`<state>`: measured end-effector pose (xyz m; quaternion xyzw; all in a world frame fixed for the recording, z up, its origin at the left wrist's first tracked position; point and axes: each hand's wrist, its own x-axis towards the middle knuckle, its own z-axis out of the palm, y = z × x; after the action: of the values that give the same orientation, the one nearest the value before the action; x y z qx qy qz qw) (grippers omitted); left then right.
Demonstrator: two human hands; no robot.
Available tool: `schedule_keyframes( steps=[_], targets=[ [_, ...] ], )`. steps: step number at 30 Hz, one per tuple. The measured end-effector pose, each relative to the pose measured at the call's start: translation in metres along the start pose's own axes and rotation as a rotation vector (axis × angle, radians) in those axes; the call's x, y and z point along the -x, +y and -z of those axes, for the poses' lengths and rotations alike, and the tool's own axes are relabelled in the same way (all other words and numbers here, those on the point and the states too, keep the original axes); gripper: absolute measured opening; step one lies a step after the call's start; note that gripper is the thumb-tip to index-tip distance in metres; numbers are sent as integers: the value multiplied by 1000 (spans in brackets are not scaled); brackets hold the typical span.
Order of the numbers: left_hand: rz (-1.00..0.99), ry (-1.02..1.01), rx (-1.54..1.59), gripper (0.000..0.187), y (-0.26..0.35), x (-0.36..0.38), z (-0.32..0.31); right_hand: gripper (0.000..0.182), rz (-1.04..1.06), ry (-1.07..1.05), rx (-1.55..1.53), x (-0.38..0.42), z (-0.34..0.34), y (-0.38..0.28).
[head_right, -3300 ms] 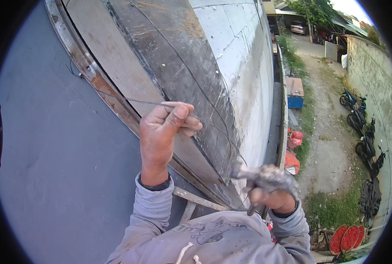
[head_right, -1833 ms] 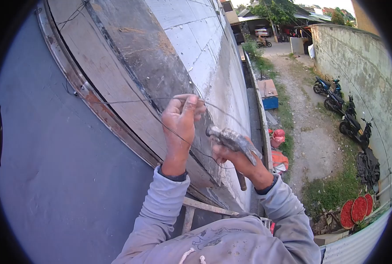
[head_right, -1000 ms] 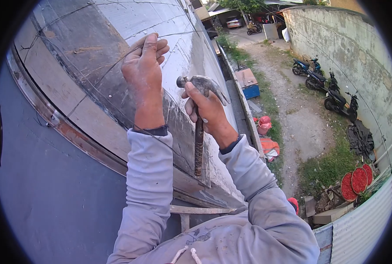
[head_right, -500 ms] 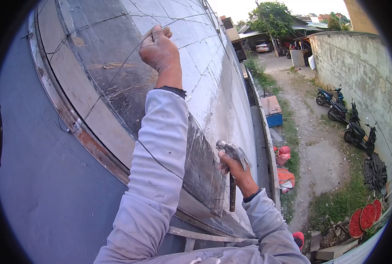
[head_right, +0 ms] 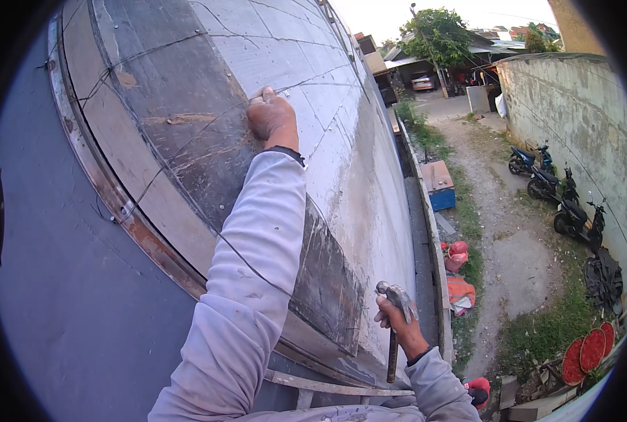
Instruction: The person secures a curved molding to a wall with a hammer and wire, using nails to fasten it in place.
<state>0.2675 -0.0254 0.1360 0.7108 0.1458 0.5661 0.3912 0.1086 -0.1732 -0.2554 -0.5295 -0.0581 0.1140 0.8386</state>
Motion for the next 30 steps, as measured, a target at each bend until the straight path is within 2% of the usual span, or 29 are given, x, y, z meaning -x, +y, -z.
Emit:
schedule_keyframes(
  steps=[2, 6, 8, 10, 12, 13, 15, 16, 18, 20, 22, 24, 26, 30],
  targets=[
    [60, -27, 37, 28, -9, 0, -9, 30, 32, 24, -18, 7, 6, -7],
    [1, -46, 62, 28, -5, 1, -10, 34, 15, 63, 10, 1, 19, -14],
    [2, -79, 72, 29, -5, 1, -9, 37, 140, 96, -82, -9, 17, -22],
    [27, -79, 59, 29, -5, 4, -4, 43, 129, 81, -97, -20, 16, -37],
    [48, -81, 48, 29, -7, 5, -4, 44, 318, 103, -80, -32, 9, -54],
    [34, -74, 58, 29, -8, 3, -7, 44, 318, 102, -82, -34, 4, -66],
    [14, -69, 67, 29, -9, 1, -10, 36, 614, 202, 155, -33, -8, -93],
    [19, -65, 98, 29, -8, 3, -9, 36, 616, 203, 151, -34, -12, -104],
    [25, -66, 127, 30, -9, 8, -8, 30, 692, 265, 360, -38, -18, -121],
    [-72, -59, 74, 25, -14, 19, -11, 29, 747, 231, 401, -53, -19, -136],
    [-48, -94, 150, 24, -27, 30, -22, 32, 665, 125, 214, -55, -33, -164],
    [-20, -138, 231, 23, -37, 47, -26, 35, 751, 51, -21, -69, -49, -193],
    [33, -280, 487, 22, -40, 66, -20, 34, 739, 53, -184, -85, -60, -211],
    [61, -460, 604, 22, -36, 114, 0, 16, 782, 14, -270, -89, -86, -243]
  ],
)
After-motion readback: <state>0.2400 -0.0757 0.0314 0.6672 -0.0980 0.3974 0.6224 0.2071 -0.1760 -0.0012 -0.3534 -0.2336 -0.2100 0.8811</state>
